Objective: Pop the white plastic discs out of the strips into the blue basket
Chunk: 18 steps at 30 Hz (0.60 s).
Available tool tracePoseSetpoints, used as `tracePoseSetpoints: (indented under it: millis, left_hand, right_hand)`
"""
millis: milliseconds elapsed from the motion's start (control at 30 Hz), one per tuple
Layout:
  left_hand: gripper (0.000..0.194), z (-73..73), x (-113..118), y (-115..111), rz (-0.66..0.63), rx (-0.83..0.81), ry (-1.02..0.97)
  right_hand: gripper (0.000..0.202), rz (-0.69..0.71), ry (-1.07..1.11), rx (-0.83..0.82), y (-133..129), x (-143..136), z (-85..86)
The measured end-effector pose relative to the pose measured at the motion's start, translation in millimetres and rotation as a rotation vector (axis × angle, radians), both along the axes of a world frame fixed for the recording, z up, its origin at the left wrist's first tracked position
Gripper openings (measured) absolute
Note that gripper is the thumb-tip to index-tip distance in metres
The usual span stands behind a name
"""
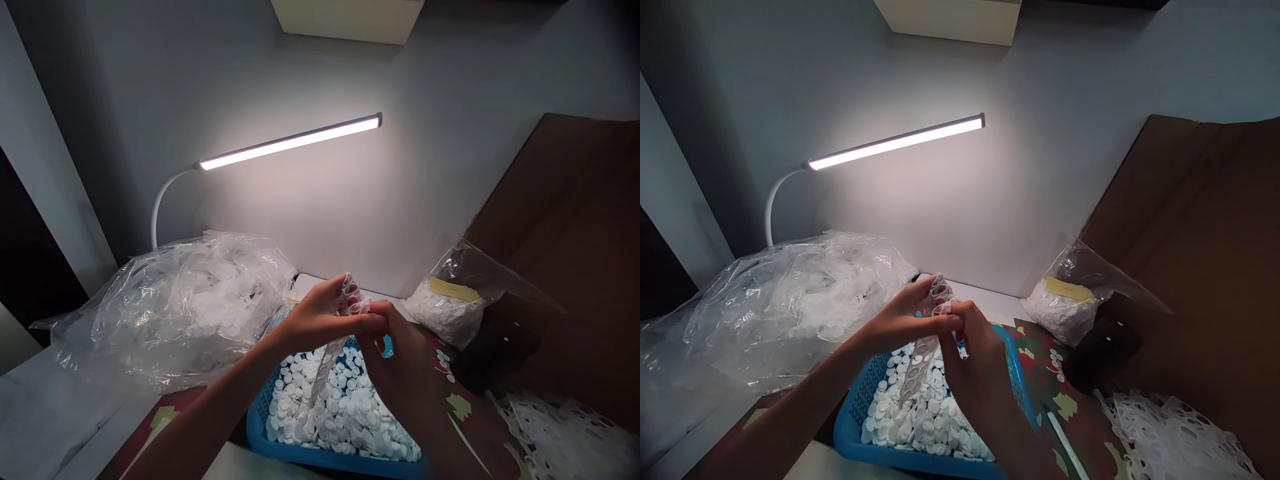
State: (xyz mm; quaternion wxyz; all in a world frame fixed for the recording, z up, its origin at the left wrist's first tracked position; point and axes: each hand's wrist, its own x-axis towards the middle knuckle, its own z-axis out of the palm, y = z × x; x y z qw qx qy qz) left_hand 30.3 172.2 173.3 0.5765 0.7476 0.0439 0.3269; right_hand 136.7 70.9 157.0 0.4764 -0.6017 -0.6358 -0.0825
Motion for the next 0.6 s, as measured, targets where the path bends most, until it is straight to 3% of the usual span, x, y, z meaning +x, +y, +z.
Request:
tracePoseSetpoints:
  millis: [167, 367, 600]
  left_hand:
    - [0.023, -3.0, 0, -2, -0.002, 0.050, 0.015]
    - [0.028, 1.5, -4, -4, 0.178, 0.193, 0.094]
    - [0.033, 4.8, -8, -4, 0.108, 0.219, 0.110]
  right_hand:
    - [0.005, 0.051, 0.107, -0.079, 1, 2, -0.9]
    - [0.010, -0.016, 0.161, -0.071, -2, 5, 3.1]
    - [0.010, 0.028, 0.212, -0.083, -8, 0, 17.1]
